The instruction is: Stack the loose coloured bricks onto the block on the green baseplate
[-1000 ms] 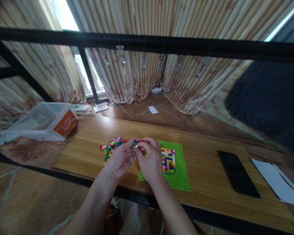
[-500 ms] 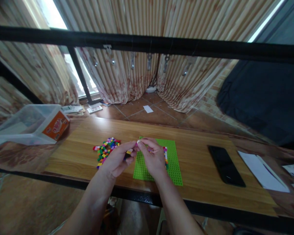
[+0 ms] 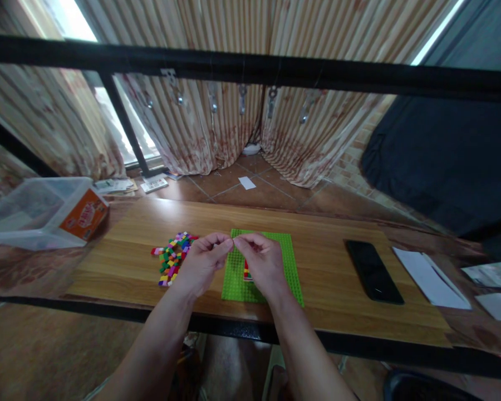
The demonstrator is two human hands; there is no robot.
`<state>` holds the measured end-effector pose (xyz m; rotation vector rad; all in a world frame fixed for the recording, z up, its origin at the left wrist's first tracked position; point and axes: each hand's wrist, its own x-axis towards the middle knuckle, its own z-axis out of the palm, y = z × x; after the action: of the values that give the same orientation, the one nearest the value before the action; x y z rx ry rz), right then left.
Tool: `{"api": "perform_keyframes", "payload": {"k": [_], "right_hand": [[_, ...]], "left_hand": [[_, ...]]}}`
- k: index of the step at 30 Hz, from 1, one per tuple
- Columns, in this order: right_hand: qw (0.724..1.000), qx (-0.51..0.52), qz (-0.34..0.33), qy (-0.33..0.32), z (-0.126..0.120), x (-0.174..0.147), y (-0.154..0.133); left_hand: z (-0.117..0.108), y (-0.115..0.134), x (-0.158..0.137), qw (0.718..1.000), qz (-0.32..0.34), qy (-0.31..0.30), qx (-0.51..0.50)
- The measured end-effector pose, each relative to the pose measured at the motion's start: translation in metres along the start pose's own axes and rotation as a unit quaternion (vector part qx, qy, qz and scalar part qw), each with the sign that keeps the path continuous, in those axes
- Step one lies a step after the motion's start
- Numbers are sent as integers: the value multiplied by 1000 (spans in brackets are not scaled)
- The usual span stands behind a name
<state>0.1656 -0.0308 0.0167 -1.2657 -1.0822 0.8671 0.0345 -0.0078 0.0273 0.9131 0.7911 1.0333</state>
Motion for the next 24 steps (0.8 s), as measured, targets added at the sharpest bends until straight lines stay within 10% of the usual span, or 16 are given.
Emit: {"api": "perform_keyframes", "payload": {"k": [7,16,24], "right_hand": [[991,86,99,-17,-15,3,-7],[975,-221,-20,14,-89,14,5],[952,-302,-34,-40,-88,14,24]], "left_hand": [[5,-2,0,999,21,-10,43],[2,-1,5,997,-19,68,25],[6,-7,8,997,-33,64,40]]}}
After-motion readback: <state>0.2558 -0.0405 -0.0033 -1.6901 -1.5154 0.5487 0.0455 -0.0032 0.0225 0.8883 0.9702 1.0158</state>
